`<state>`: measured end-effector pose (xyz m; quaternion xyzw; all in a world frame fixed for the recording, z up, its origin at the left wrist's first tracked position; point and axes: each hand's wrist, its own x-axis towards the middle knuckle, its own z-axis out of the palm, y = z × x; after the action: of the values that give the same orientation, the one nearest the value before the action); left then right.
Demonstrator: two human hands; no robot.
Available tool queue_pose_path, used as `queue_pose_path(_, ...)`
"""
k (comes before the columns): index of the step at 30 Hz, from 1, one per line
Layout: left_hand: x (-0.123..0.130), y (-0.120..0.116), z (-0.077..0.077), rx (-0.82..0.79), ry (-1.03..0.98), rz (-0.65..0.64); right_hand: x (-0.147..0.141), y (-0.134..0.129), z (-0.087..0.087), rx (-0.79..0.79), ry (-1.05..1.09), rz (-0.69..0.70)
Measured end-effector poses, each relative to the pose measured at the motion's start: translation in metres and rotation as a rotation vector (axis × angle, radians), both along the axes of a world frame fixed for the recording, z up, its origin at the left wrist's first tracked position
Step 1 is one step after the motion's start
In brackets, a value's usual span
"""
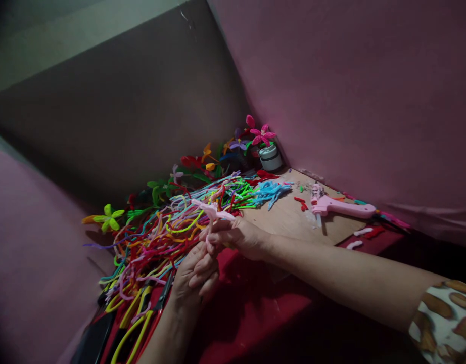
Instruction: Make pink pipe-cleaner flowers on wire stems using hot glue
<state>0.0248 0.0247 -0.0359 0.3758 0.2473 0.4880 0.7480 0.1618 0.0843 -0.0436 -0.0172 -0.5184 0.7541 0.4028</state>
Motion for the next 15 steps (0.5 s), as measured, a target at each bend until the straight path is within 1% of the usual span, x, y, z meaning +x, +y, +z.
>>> queue_pose_path(2,-0.001,0.000,0.000,0.002,0.001,-0.028,-0.001,0.000,-0.001,0.015,-0.011,-0.020)
queue_pose_path(4,0.001,0.001,0.001,0.000,0.066,0.008,-0.001,0.000,-0.001,0.046,-0.024,-0.092)
queue_pose_path(6,0.003,0.000,0.005,0.013,0.222,0.093,-0.001,0.000,0.000,0.045,-0.032,-0.164)
queue_pose_path(8,0.007,-0.001,0.007,0.071,0.469,0.227,0.000,-0.001,0.002,-0.001,-0.034,-0.225)
queue_pose_path(10,0.009,-0.004,0.007,0.214,0.783,0.394,0.000,-0.002,0.003,-0.030,-0.042,-0.266)
queue_pose_path(12,0.010,-0.007,0.004,0.431,1.099,0.568,-0.001,-0.003,0.004,-0.035,-0.050,-0.279)
queue_pose_path(13,0.010,-0.008,0.002,0.540,1.232,0.638,-0.001,-0.004,0.004,-0.035,-0.049,-0.279)
queue_pose_path(15,0.008,-0.009,-0.004,0.735,1.428,0.737,-0.003,-0.006,0.003,-0.042,-0.043,-0.289)
